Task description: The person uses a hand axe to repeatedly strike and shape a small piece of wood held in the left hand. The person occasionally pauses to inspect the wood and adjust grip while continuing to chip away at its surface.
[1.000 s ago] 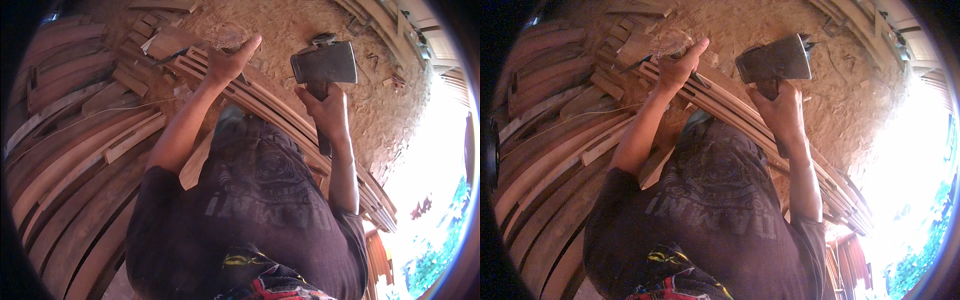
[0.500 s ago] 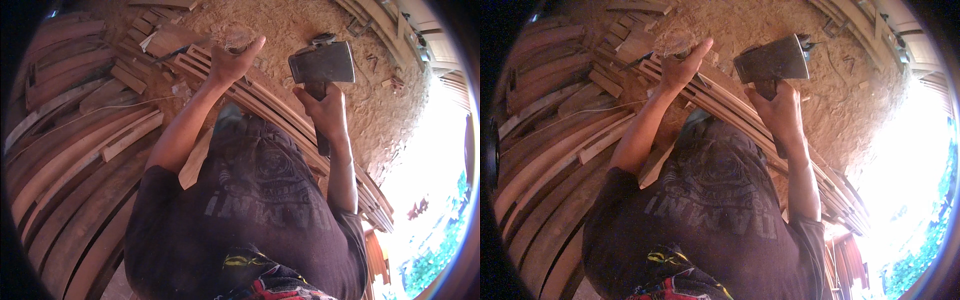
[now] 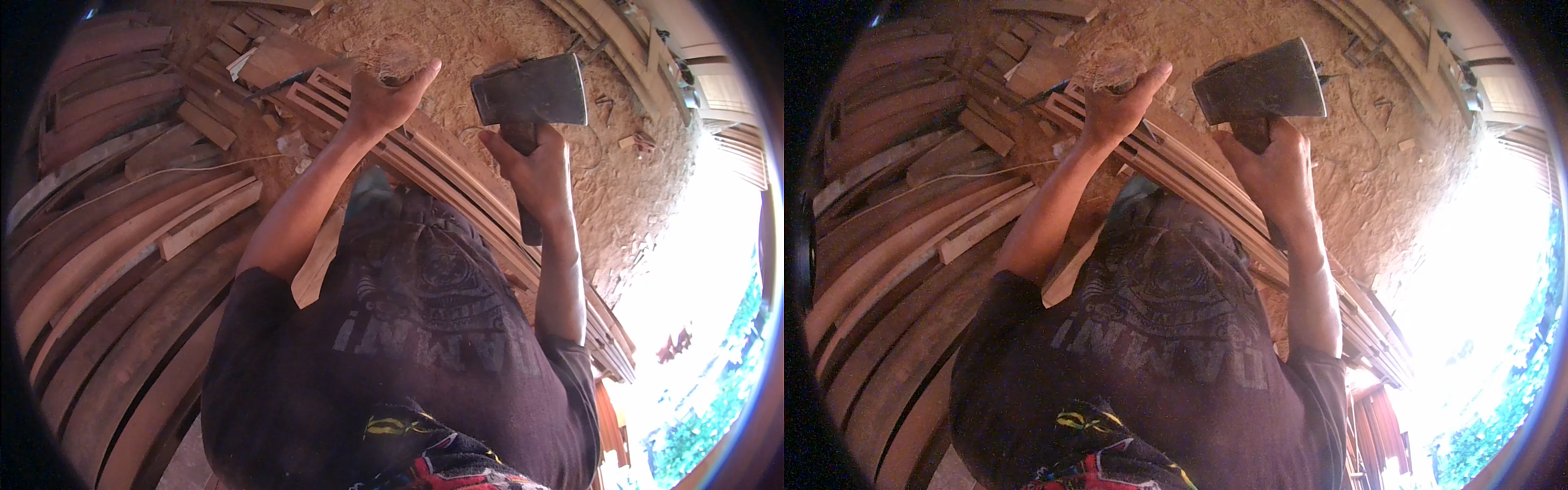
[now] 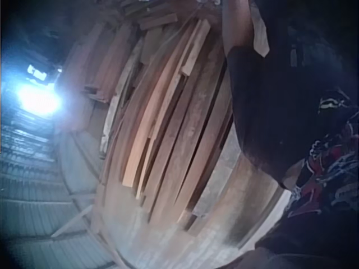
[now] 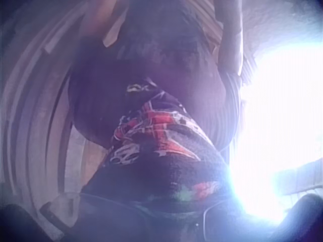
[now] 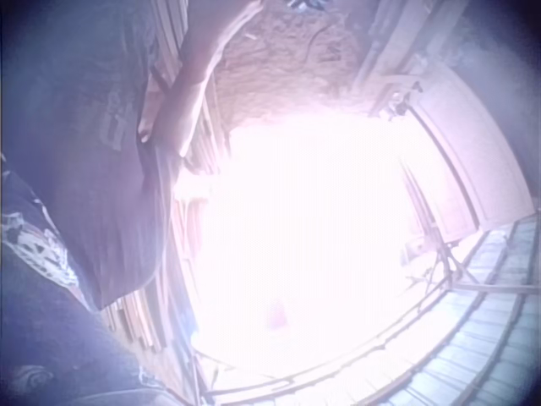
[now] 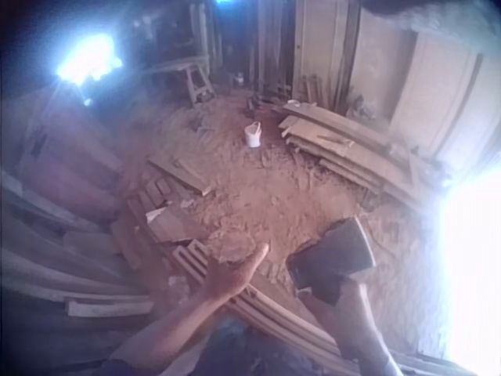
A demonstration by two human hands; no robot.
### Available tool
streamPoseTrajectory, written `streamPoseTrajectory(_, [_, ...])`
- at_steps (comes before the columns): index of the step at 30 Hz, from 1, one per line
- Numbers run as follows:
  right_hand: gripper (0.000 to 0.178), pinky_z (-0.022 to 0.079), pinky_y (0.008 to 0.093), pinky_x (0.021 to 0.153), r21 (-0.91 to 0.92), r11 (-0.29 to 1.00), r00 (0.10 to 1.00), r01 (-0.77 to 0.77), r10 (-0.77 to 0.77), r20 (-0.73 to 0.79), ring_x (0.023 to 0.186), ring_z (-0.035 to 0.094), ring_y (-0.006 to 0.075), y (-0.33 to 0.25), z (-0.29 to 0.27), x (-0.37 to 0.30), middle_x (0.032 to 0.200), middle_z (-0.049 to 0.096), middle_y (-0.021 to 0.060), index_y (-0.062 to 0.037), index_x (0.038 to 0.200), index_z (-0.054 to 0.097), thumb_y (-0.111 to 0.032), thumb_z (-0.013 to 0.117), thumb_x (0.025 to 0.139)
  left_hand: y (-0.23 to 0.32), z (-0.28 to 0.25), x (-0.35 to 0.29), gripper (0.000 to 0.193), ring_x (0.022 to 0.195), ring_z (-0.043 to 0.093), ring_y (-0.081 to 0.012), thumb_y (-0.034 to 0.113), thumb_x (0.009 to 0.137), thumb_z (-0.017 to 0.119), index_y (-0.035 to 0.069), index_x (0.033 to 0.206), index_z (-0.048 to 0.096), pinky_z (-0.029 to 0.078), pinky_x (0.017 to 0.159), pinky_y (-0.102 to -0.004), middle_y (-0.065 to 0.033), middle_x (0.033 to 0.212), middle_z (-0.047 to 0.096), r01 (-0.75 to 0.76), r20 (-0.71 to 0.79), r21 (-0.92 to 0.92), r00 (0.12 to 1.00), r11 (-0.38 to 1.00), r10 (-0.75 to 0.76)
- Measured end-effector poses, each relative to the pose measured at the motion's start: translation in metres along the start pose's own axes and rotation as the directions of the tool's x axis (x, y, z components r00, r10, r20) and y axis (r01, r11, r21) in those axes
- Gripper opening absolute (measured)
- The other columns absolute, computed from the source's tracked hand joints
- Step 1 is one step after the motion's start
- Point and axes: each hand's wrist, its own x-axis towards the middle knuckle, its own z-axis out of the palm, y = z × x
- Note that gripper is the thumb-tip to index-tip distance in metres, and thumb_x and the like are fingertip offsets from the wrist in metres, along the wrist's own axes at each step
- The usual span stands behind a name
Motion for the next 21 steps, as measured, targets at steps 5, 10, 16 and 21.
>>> streamPoseTrajectory(5, [0.034,0.051,0.0295,0.060,-0.105,0.992,0.997,0.075,-0.078,-0.028,0.065,0.062,0.0111,-0.009,-0.004,0.001,0.077,0.070,0.0075,0.0035,0.095,0.070,-0.026,0.085,0.086,-0.007,0.004,-0.003,0.024,0.074,0.070,-0.0178,0.028,0.097,0.074,0.007,0.086,0.071,0.054,0.064,-0.0385,-0.0031,0.076,0.071,-0.080,-0.047,0.033,0.996,0.996,0.081])
streamPoseTrajectory(10, [0.032,0.054,0.0304,0.065,-0.026,0.958,0.953,0.286,-0.287,-0.098,0.069,0.065,0.0116,-0.061,-0.018,0.006,0.078,0.074,0.0101,0.0045,0.095,0.074,-0.025,0.082,0.089,0.002,0.004,-0.008,0.024,0.075,0.069,-0.0258,0.028,0.097,0.072,0.007,0.086,0.070,0.054,0.070,-0.0406,-0.0051,0.076,0.071,-0.095,-0.005,0.159,0.995,0.983,0.097])
streamPoseTrajectory(16, [0.013,0.056,0.0510,0.066,-0.252,0.730,0.767,0.636,-0.634,0.100,0.072,0.069,0.0449,-0.077,0.004,0.007,0.080,0.069,0.0245,0.0034,0.079,0.070,-0.009,0.068,0.082,-0.015,0.005,-0.016,0.019,0.107,0.067,-0.0315,0.021,0.093,0.072,0.009,0.108,0.073,0.052,0.094,-0.0441,-0.0089,0.110,0.073,-0.423,0.060,0.470,0.891,0.774,0.451])
streamPoseTrajectory(21, [0.016,0.057,0.0465,0.068,-0.353,0.741,0.815,0.571,-0.565,0.133,0.074,0.071,0.0407,-0.094,-0.002,0.006,0.083,0.070,0.0252,0.0038,0.085,0.072,-0.012,0.073,0.082,-0.014,-0.002,-0.021,0.024,0.112,0.066,-0.0310,0.020,0.092,0.072,0.011,0.114,0.073,0.051,0.098,-0.0438,-0.0079,0.116,0.074,-0.328,0.023,0.308,0.941,0.893,0.338])
